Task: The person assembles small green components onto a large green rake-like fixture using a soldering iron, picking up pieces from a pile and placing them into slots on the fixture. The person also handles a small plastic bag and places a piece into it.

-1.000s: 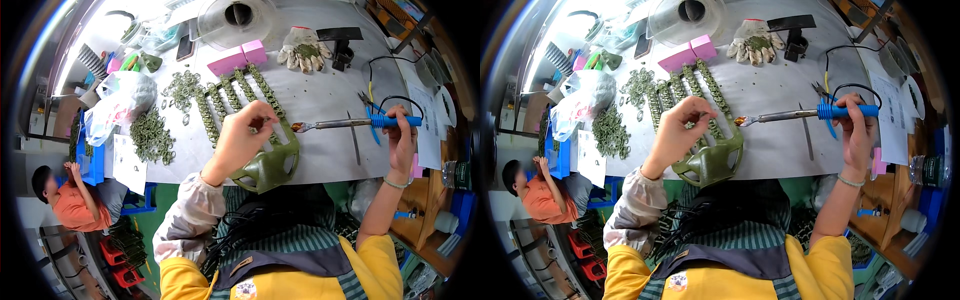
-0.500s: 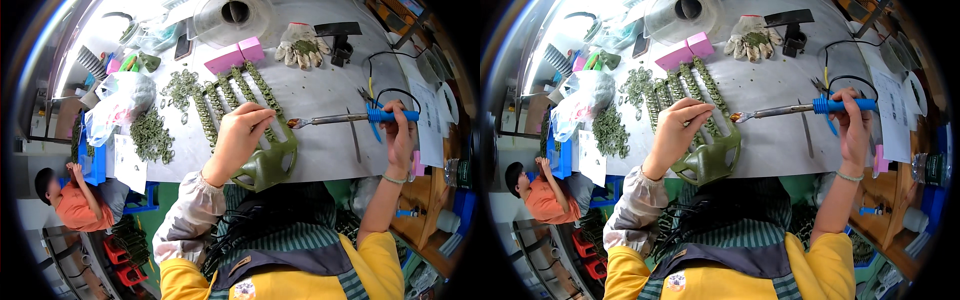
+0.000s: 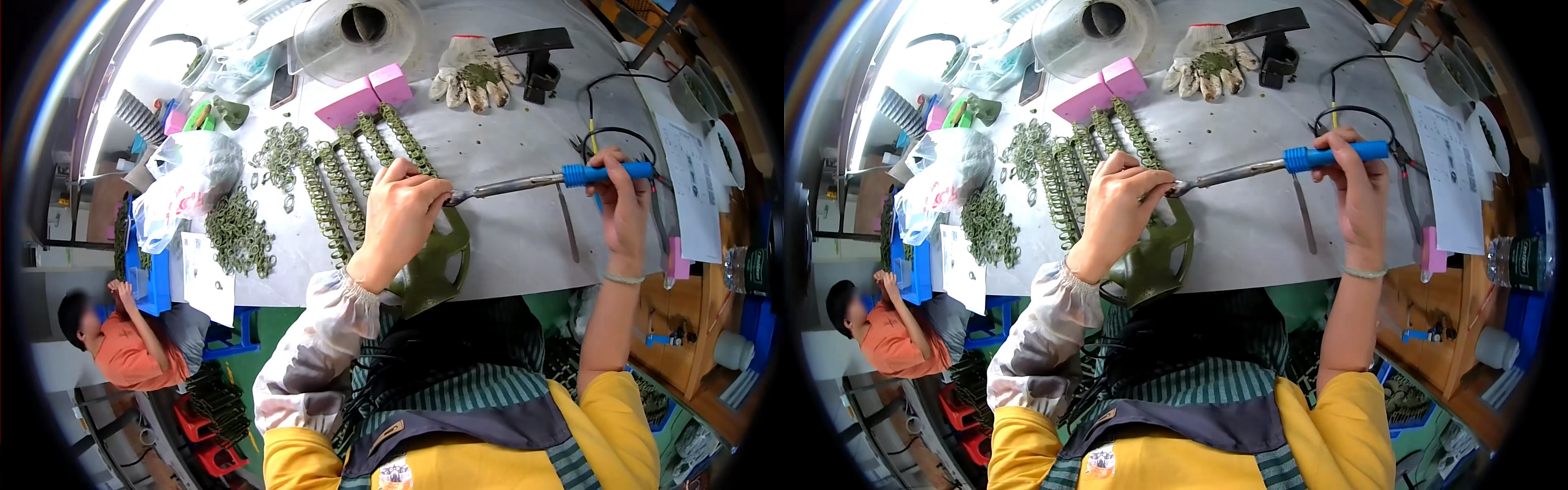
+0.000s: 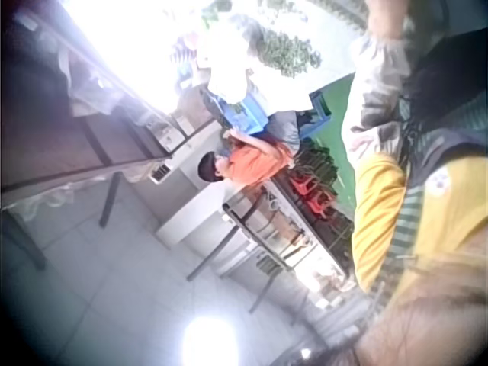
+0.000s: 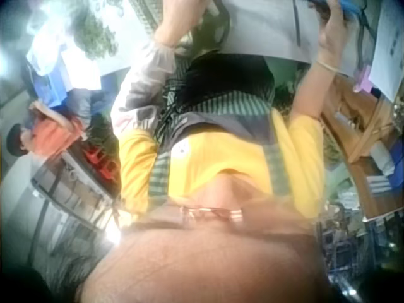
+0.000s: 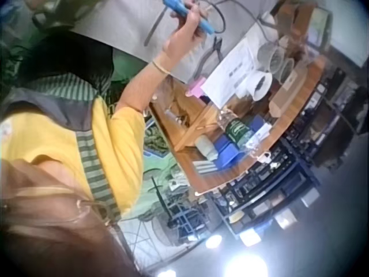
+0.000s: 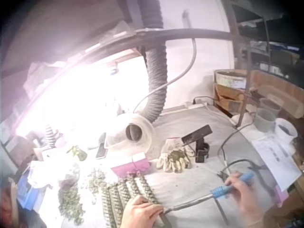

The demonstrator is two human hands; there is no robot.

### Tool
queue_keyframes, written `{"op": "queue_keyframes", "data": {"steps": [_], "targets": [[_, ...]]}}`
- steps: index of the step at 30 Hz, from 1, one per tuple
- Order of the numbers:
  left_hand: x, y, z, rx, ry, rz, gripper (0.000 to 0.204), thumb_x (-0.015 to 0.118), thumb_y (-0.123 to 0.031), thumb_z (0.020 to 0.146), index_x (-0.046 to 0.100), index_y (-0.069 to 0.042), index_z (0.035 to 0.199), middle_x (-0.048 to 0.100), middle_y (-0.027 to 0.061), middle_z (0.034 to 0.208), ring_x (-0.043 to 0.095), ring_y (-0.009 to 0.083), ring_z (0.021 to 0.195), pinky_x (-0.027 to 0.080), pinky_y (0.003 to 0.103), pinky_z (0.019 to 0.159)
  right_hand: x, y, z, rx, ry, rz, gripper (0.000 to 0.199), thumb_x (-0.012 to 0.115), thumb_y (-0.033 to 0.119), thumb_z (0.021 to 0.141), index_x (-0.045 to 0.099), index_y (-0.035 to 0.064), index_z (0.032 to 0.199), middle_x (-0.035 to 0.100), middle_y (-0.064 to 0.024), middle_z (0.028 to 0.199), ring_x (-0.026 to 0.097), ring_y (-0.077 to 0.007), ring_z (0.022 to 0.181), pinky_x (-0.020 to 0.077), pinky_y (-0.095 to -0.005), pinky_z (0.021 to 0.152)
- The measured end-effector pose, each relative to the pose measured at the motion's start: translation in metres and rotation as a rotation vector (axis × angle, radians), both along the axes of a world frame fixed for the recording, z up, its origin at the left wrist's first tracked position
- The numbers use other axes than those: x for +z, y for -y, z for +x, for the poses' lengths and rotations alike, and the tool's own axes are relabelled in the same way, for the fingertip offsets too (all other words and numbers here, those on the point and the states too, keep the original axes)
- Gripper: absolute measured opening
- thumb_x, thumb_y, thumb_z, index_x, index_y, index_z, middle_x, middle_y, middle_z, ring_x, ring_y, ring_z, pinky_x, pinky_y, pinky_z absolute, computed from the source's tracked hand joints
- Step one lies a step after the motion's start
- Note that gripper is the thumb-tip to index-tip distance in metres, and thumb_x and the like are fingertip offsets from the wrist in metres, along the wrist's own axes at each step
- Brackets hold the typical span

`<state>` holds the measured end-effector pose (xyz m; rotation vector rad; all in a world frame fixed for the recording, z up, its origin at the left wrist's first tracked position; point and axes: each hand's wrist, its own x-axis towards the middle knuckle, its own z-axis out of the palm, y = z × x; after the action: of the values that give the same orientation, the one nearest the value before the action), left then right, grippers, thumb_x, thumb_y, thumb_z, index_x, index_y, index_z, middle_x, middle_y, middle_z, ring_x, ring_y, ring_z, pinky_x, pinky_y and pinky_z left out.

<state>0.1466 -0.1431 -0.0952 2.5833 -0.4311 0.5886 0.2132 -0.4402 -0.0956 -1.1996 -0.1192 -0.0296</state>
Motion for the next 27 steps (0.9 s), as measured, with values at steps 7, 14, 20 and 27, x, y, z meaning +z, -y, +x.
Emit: {"op": "queue_keyframes", "data": {"steps": [7,14,20,27], "targets": [[0.012,-0.007,0.0,-0.026,-0.043,0.089,0.014,0.073,-0.011,0.078,0.073,-0.008,0.092,0.071,0.0028,0.085,0.06,0.0223,0.086,0.047,0.037,0.082,0.011,0.05,-0.001,-0.122,0.0,-0.135,0.018,0.063,0.022,0.094,0.065,0.0039,0.094,0.061,-0.0029,0.093,0.055,-0.0089,0.077,0.0423,-0.0233,0.065],[0.027,-0.162,-0.082,0.583,-0.275,0.211,0.012,0.067,-0.003,0.084,0.069,-0.003,0.096,0.071,0.0113,0.088,0.069,0.0271,0.08,0.054,0.035,0.075,0.005,0.054,-0.003,-0.048,0.028,-0.152,0.018,0.06,0.026,0.095,0.063,0.0078,0.091,0.055,-0.0004,0.098,0.048,-0.0072,0.076,0.0348,-0.0215,0.06],[-0.013,-0.21,-0.14,0.518,-0.355,0.498,0.025,0.062,0.0,0.078,0.066,-0.003,0.103,0.066,0.0116,0.1,0.06,0.0312,0.096,0.05,0.04,0.084,0.007,0.055,-0.009,-0.01,0.041,-0.185,0.02,0.059,0.027,0.096,0.062,0.009,0.088,0.053,0.0005,0.095,0.047,-0.0058,0.076,0.034,-0.0209,0.06],[-0.035,-0.22,-0.128,0.603,-0.216,0.439,0.015,0.062,-0.006,0.085,0.067,-0.003,0.098,0.065,0.0123,0.096,0.061,0.0325,0.091,0.05,0.041,0.08,0.014,0.053,-0.013,-0.07,0.033,-0.19,0.019,0.061,0.026,0.095,0.065,0.0079,0.09,0.056,0.0005,0.099,0.049,-0.0058,0.077,0.0361,-0.0212,0.06]]}}
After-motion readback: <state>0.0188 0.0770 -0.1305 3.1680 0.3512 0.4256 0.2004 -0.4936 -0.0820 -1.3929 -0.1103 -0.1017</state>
